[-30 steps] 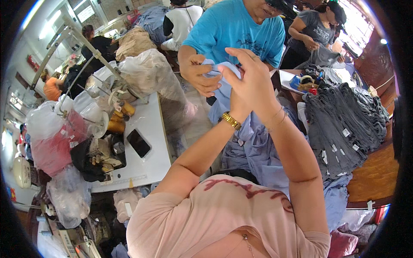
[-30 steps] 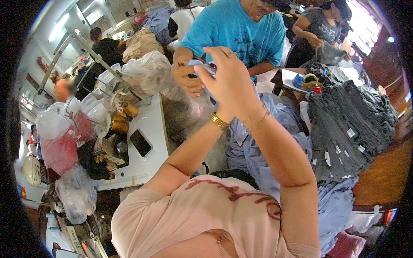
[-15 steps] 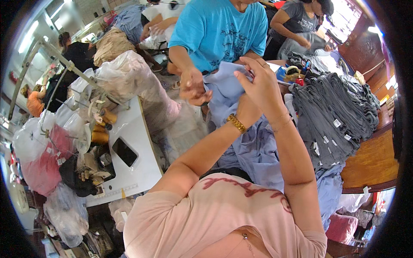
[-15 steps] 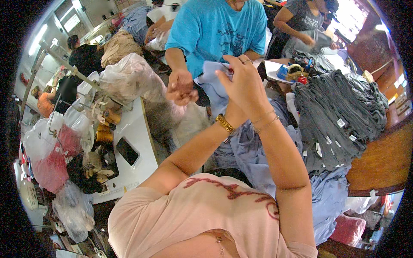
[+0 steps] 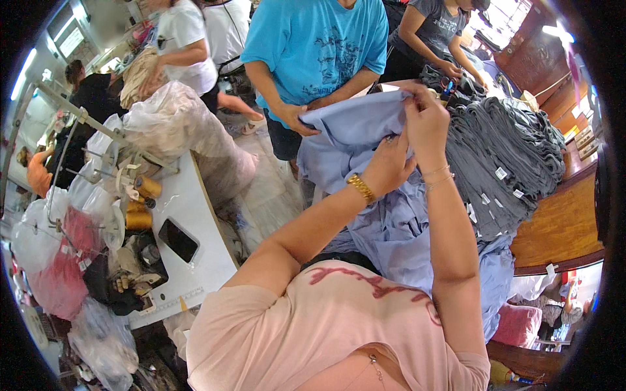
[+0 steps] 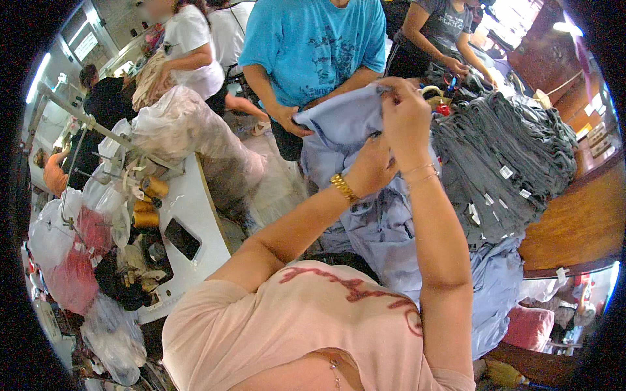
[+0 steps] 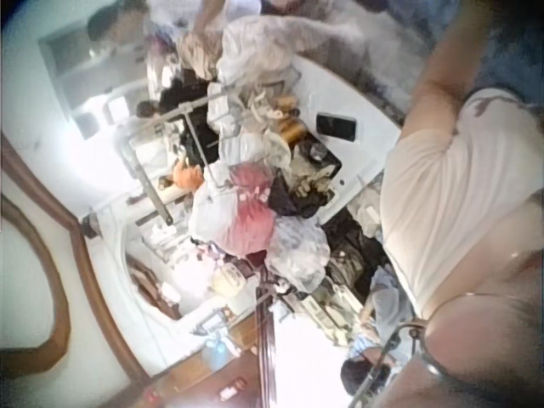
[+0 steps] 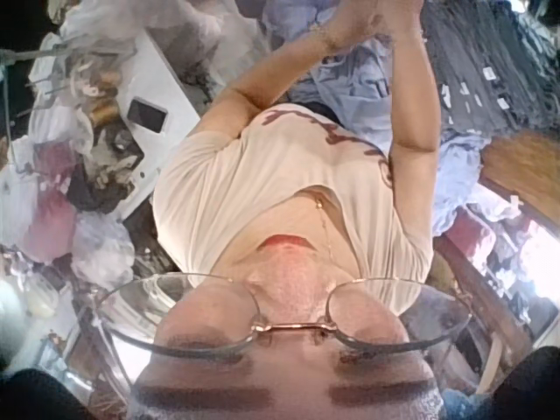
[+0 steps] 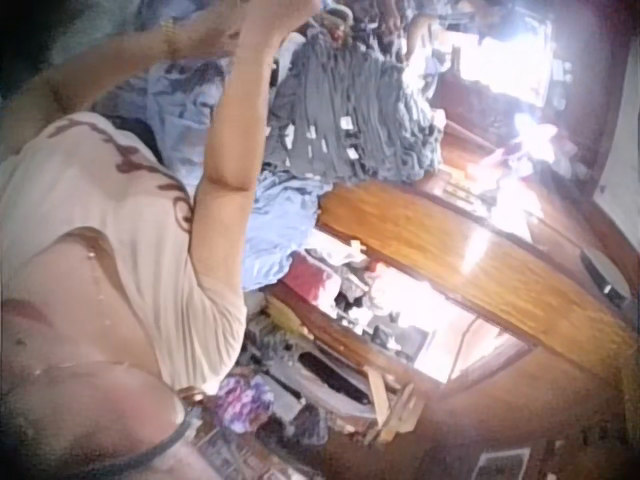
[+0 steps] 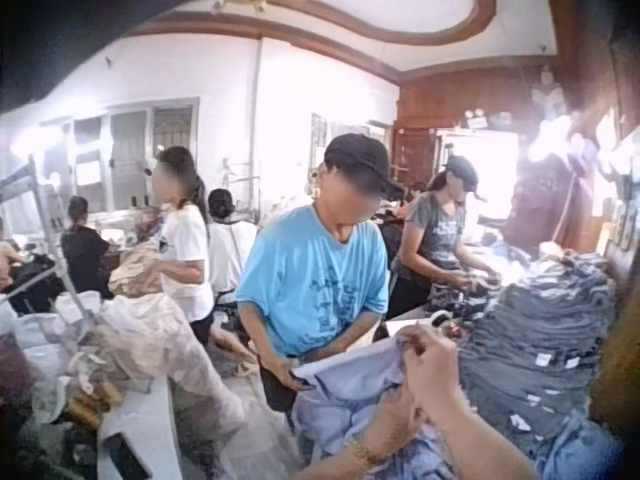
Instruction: The person trims loose threads from a shirt using small snips and turns the garment over to check different sections.
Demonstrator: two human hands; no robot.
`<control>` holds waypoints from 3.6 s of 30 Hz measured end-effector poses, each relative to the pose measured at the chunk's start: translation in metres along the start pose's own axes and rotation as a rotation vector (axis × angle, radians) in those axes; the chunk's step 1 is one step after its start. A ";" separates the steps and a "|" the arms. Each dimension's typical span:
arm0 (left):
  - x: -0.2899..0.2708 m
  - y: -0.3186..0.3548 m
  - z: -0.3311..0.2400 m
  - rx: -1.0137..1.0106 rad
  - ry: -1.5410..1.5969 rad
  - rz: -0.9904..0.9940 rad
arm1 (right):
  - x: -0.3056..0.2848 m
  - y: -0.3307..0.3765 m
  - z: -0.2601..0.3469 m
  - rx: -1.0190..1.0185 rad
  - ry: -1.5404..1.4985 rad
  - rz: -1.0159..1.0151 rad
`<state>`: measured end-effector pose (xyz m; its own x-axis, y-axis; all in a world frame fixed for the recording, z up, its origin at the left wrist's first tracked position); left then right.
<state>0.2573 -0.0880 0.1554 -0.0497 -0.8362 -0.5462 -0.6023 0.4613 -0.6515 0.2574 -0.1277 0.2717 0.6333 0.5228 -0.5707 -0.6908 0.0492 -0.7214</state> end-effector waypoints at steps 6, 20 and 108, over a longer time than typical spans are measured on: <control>-0.096 0.052 0.082 -0.103 0.106 -0.241 | -0.029 -0.018 -0.038 0.274 -0.222 -0.050; -0.025 -0.100 0.094 0.170 -0.406 0.464 | -0.170 -0.040 0.023 0.023 -0.226 -0.330; 0.480 0.170 -0.397 0.710 0.095 1.371 | -0.635 0.987 -0.359 1.613 0.387 -0.708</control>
<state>-0.1857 -0.5287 -0.0085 -0.2946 0.3295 -0.8970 0.4341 0.8824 0.1815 -0.7007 -0.7164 -0.2187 0.8019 -0.1583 -0.5762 0.2436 0.9671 0.0733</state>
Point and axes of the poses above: each hand's wrist, its own y-axis away from the middle knuckle, its own x-axis out of the palm, z = x × y, the point moved 8 cm from there along -y, towards the middle knuckle, and after that the axes turned 6 degrees about z, right-handed, at the moved point
